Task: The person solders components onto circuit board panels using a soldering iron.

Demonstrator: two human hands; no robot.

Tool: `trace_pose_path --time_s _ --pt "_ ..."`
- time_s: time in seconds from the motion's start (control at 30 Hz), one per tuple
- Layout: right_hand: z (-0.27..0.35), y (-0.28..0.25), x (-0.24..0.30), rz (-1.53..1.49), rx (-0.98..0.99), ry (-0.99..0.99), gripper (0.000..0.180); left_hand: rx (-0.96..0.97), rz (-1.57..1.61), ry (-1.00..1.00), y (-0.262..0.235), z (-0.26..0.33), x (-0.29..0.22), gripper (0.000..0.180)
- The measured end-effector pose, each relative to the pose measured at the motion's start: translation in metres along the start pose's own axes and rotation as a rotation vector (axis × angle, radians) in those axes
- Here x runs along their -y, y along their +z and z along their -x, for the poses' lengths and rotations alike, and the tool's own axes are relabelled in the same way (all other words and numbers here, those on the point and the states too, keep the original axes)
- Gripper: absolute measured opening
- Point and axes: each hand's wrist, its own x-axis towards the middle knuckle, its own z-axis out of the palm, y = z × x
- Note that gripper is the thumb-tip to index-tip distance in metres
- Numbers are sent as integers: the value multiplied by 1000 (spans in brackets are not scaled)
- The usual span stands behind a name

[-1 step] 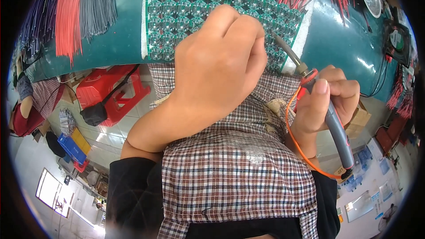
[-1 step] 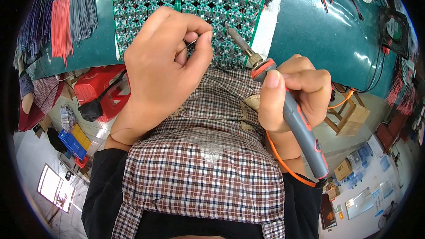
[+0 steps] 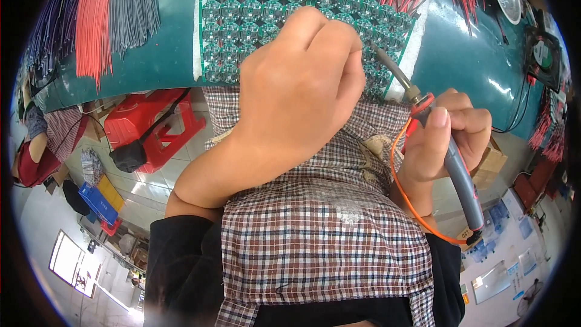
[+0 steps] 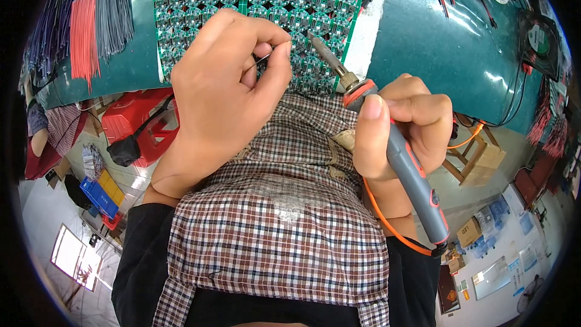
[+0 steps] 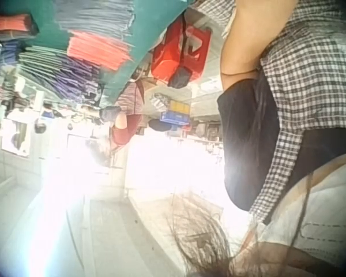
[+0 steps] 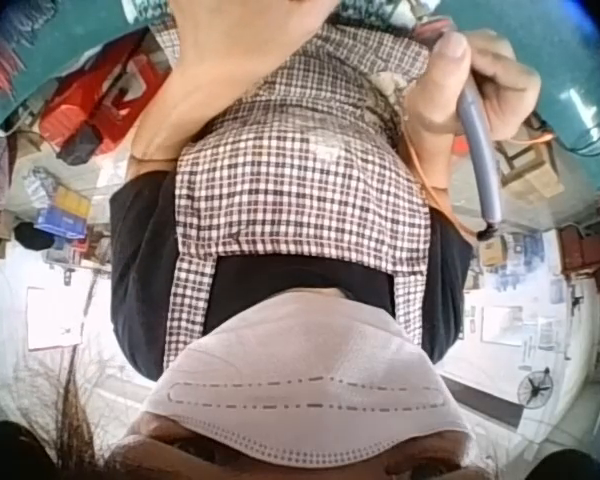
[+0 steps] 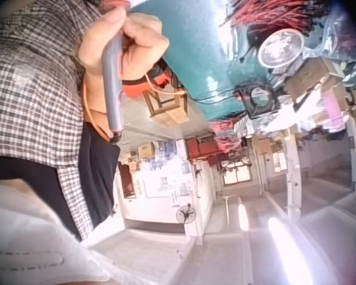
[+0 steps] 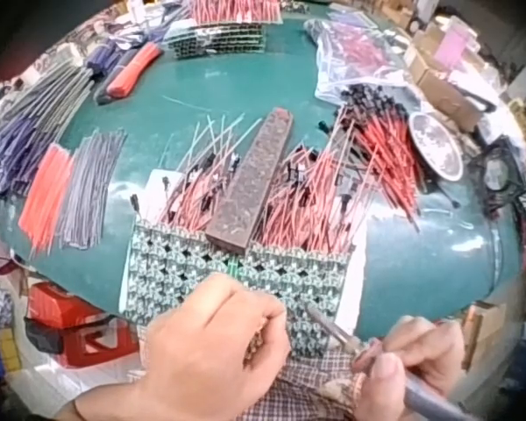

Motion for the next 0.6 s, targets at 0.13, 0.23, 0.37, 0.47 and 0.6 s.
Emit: trace_pose_path --time_s 0.13,0.23,0.37,0.47,0.6 --pt "-1 -5 -6 -17 79 -12 23 7 -42 5 3 -1 0 10" --pt "-2 -4 -4 -16 74 1 23 6 -74 27 3 -2 0 9" --pt "-2 -4 -3 -11 83 23 22 16 -101 37 2 -1 1 9" --pt "-2 -4 -3 -29 92 32 22 4 -101 56 3 -1 2 9" --pt "-4 -6 0 -7 115 18 21 4 -105 110 5 -1 3 10"
